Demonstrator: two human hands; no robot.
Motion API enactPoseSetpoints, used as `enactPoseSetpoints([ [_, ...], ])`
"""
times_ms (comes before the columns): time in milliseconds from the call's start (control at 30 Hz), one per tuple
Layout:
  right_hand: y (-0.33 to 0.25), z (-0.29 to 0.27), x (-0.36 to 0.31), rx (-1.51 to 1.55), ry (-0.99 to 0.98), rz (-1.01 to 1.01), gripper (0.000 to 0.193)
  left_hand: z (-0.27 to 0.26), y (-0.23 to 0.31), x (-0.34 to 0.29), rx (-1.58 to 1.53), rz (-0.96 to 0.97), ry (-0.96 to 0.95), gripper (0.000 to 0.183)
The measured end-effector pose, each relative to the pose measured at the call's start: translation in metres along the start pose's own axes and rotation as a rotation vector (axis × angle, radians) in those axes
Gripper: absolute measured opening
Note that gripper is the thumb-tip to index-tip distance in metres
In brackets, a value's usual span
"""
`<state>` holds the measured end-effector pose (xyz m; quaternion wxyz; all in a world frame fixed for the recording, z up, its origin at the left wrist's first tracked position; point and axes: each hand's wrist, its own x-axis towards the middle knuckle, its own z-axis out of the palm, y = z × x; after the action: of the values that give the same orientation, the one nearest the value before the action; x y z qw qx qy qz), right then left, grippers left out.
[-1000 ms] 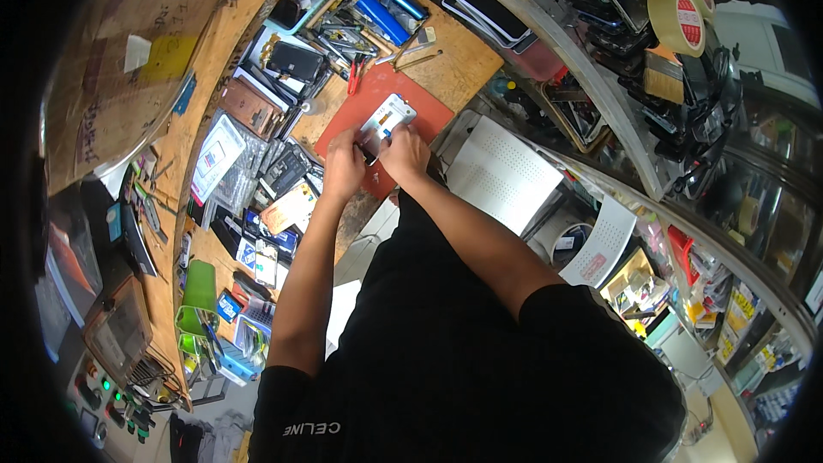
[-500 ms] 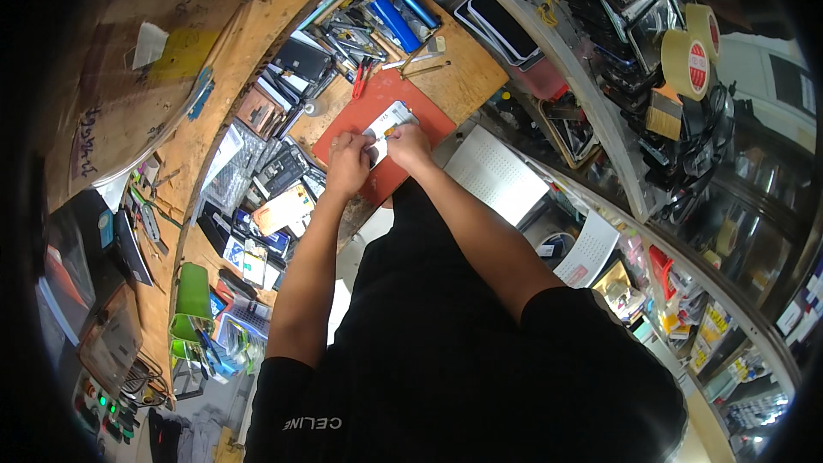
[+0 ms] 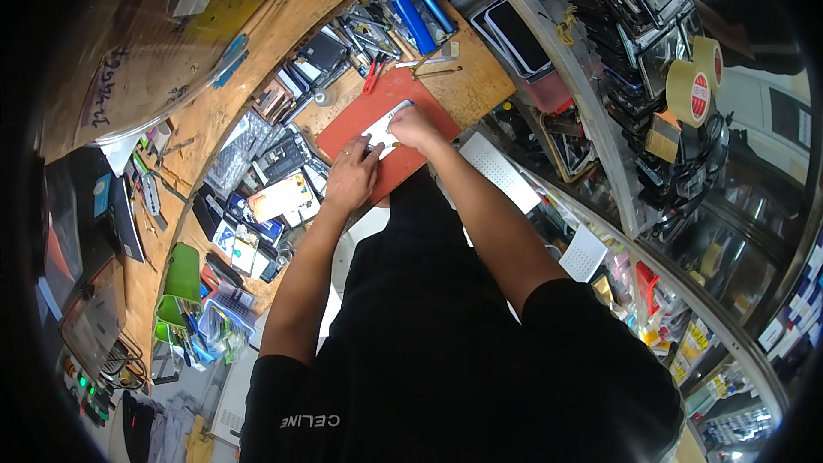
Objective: The person wipes a smartphone screen with a cloth, then uses a pressure machine to bond the screen. They handle the phone, a screen protector, and bubble wrap, placing the phone into the machine and later wrapping it for storage.
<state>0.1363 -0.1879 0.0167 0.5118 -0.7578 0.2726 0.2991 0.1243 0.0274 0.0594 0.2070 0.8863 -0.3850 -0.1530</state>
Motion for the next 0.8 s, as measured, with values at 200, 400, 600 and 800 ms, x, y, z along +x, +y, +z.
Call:
enactPoseSetpoints([
  [200,-0.016,-0.010,0.001,-0.087,-0.009,0.058,0.020,0.008,0.003,0.001,-0.156,-0.169,0.225,0.037],
  [400,-0.012,-0.009,-0.002,-0.076,0.018,0.038,0.021,0.020,-0.002,-0.019,-0.057,-0.133,0.098,0.046],
  [600,0.004,0.002,-0.001,-0.060,0.103,0.031,0.023,0.032,0.014,-0.020,0.032,-0.130,0.096,0.058],
  [800,0.014,0.009,-0.012,-0.169,0.167,-0.010,0.027,0.027,0.026,-0.004,0.028,-0.193,0.031,0.063],
])
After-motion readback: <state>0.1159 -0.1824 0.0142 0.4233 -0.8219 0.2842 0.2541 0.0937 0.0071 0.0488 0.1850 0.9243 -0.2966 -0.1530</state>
